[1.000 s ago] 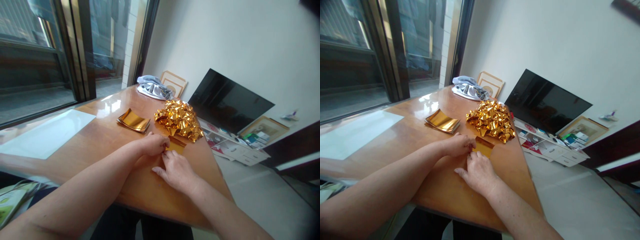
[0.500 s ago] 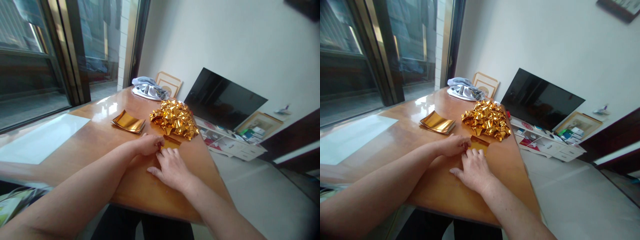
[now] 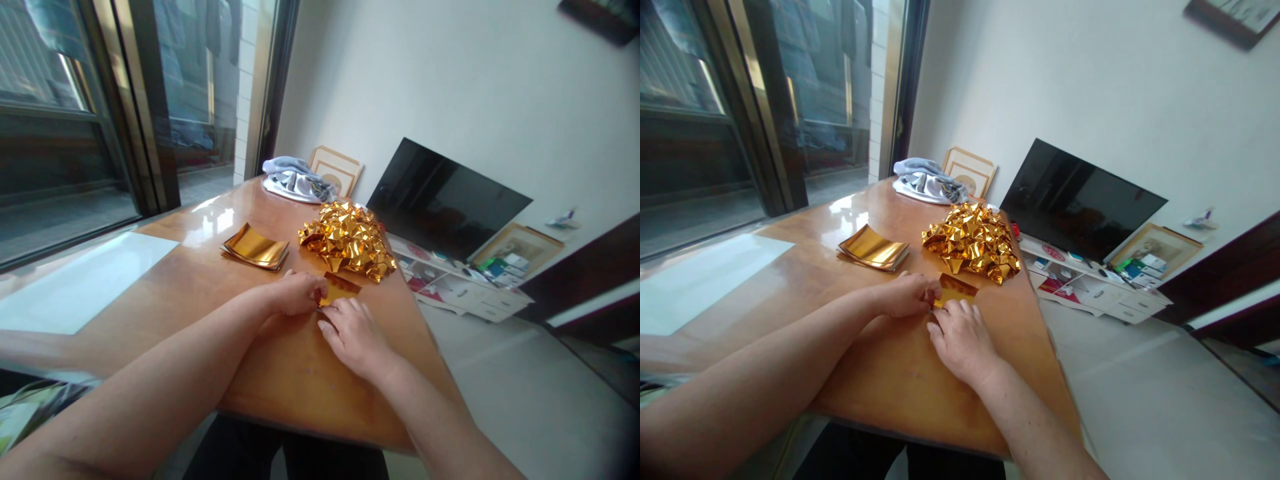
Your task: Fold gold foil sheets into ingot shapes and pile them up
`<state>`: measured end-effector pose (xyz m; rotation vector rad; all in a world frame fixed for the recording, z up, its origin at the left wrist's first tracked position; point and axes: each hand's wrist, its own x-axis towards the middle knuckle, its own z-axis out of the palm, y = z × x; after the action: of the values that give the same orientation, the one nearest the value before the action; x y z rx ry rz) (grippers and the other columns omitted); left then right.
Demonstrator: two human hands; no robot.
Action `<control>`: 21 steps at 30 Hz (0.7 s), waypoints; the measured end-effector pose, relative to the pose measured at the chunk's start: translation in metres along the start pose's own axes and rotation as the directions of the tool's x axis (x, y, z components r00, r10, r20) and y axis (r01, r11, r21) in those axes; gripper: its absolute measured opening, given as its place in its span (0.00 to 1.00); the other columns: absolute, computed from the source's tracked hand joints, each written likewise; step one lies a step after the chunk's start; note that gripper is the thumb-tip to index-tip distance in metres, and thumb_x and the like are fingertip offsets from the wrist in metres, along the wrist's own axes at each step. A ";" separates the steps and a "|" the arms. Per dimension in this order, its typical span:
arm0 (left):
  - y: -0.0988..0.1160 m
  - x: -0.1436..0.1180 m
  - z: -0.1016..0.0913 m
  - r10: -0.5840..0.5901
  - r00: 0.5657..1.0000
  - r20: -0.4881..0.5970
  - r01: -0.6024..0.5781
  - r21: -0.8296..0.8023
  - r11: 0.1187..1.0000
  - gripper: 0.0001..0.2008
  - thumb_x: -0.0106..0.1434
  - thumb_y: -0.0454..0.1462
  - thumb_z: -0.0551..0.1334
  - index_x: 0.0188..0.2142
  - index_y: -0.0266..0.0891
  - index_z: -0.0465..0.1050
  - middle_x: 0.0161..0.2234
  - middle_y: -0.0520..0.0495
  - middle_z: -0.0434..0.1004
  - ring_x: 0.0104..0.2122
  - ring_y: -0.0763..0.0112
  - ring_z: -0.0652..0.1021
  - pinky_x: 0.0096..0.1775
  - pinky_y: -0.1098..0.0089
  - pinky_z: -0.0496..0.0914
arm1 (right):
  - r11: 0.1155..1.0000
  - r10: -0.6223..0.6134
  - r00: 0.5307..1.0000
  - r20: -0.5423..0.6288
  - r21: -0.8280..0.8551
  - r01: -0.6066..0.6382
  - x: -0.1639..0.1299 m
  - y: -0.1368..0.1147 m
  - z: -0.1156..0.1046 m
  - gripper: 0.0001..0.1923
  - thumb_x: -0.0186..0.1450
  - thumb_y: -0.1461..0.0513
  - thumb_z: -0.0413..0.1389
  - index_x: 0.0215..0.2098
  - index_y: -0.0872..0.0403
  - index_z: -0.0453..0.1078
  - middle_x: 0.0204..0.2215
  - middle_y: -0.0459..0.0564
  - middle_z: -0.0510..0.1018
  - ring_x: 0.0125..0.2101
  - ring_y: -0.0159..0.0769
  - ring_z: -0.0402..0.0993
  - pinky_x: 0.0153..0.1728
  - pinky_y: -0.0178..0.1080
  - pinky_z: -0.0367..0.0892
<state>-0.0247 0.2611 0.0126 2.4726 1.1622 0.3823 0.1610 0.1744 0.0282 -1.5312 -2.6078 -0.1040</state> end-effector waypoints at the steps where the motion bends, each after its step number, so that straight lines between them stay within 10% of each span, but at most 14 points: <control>1: 0.000 0.000 0.000 0.011 1.000 0.003 -0.011 0.001 1.000 0.12 0.58 0.36 0.61 0.42 0.46 0.74 0.39 0.53 0.82 0.39 0.64 0.78 0.44 0.64 0.64 | 1.000 0.007 1.000 0.019 -0.003 -0.007 -0.002 -0.002 0.000 0.16 0.73 0.53 0.47 0.48 0.50 0.73 0.44 0.53 0.74 0.45 0.43 0.66 0.49 0.44 0.60; 13: 0.000 -0.002 -0.004 0.093 0.994 0.065 -0.093 0.002 0.996 0.16 0.56 0.31 0.57 0.38 0.49 0.80 0.41 0.53 0.82 0.44 0.61 0.76 0.49 0.59 0.58 | 0.990 0.138 0.990 -0.036 0.005 -0.138 -0.043 0.032 0.002 0.15 0.72 0.56 0.47 0.42 0.50 0.75 0.38 0.53 0.77 0.42 0.44 0.69 0.45 0.44 0.61; 17: -0.003 0.001 0.000 0.088 0.995 0.048 -0.089 0.009 0.996 0.16 0.55 0.31 0.57 0.36 0.49 0.80 0.39 0.53 0.82 0.42 0.61 0.76 0.46 0.62 0.60 | 0.948 0.231 0.966 -0.114 0.252 -0.196 -0.039 0.057 0.009 0.18 0.72 0.55 0.47 0.29 0.51 0.72 0.31 0.51 0.77 0.36 0.40 0.72 0.39 0.39 0.64; 21: -0.005 0.003 0.005 0.111 0.994 0.008 -0.111 0.009 0.994 0.14 0.56 0.33 0.58 0.36 0.49 0.81 0.40 0.52 0.81 0.41 0.62 0.77 0.43 0.65 0.61 | 0.782 0.462 0.863 -0.206 0.555 -0.286 -0.010 0.086 0.030 0.16 0.66 0.53 0.55 0.47 0.51 0.72 0.41 0.52 0.80 0.38 0.40 0.76 0.40 0.40 0.68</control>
<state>-0.0244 0.2657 0.0059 2.5520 1.0287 0.3995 0.2391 0.2109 -0.0029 -1.6192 -1.8158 0.3140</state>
